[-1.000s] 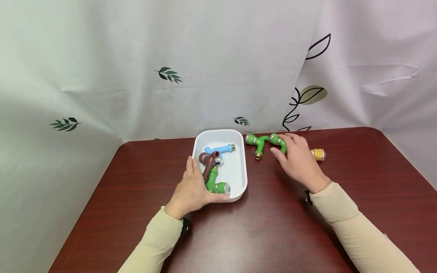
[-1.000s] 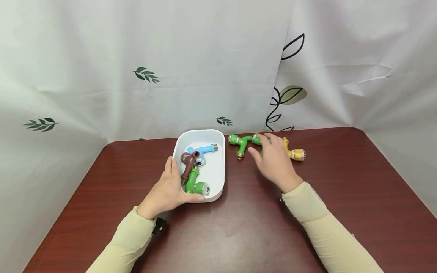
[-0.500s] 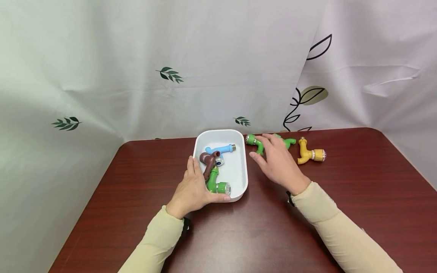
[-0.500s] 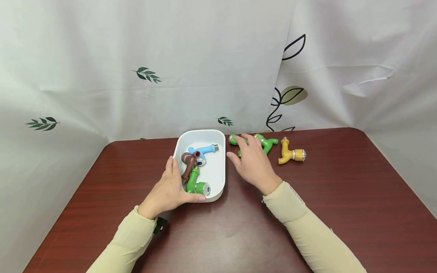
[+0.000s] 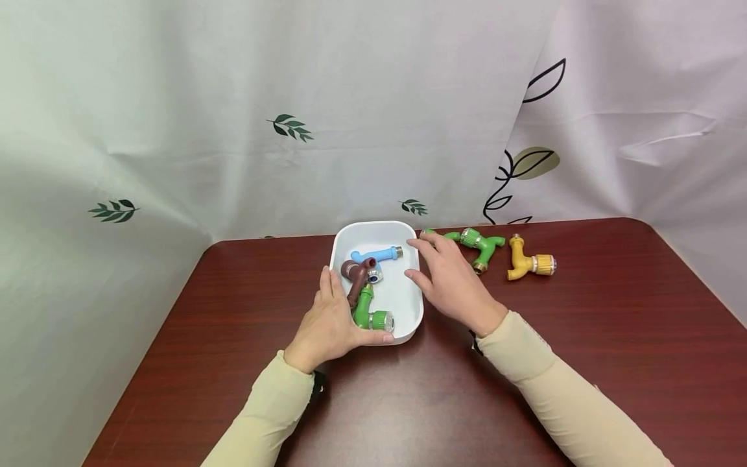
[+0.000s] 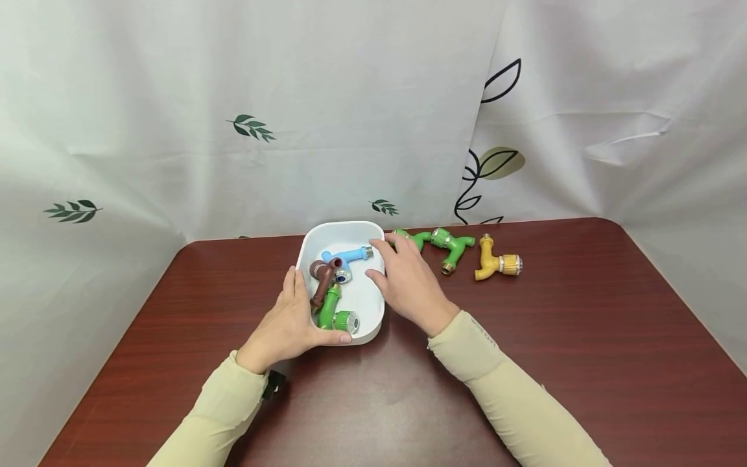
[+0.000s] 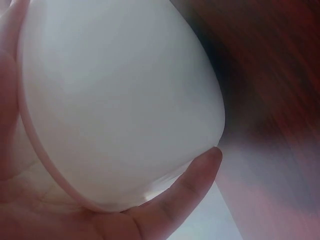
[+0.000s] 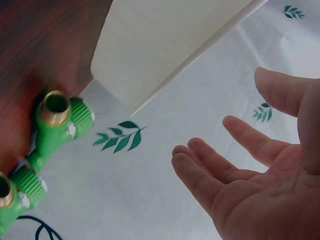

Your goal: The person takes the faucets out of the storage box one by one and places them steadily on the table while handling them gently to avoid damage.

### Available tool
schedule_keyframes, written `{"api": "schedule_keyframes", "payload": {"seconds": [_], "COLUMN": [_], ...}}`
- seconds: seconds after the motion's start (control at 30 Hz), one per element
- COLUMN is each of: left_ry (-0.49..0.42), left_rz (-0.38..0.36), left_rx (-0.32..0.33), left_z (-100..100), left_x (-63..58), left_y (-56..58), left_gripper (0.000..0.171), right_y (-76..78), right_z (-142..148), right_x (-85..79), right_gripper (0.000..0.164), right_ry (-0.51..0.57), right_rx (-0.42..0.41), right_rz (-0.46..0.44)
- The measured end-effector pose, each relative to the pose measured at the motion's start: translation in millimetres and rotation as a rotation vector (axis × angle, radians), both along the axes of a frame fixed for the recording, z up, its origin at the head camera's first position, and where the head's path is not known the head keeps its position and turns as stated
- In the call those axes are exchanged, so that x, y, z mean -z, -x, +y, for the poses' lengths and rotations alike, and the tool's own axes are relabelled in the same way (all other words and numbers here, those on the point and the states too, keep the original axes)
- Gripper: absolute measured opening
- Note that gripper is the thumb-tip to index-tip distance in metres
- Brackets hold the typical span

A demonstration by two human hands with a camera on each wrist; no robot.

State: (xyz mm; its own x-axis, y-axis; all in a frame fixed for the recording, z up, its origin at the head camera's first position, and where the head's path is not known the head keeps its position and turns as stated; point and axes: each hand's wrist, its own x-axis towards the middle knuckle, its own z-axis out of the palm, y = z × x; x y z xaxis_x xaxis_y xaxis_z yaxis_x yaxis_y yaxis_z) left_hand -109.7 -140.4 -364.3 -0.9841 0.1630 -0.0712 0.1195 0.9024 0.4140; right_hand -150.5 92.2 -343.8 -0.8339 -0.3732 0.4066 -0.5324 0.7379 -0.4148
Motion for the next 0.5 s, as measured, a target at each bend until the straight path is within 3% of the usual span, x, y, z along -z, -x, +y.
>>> {"api": "schedule_keyframes", "payload": {"seconds": [0.5], "left_ry": [0.007], "left_rz": [0.005], "left_rx": [0.006], "left_z": [0], "left_x": [1.5], "left_y": [0.5], "left_gripper": [0.155], "right_y": [2.2], "right_z": [-31], "right_x": [7.9], "right_gripper": [0.049], "right_ry": [-0.041], "right_rx": [-0.093], "right_rz": [-0.007]}}
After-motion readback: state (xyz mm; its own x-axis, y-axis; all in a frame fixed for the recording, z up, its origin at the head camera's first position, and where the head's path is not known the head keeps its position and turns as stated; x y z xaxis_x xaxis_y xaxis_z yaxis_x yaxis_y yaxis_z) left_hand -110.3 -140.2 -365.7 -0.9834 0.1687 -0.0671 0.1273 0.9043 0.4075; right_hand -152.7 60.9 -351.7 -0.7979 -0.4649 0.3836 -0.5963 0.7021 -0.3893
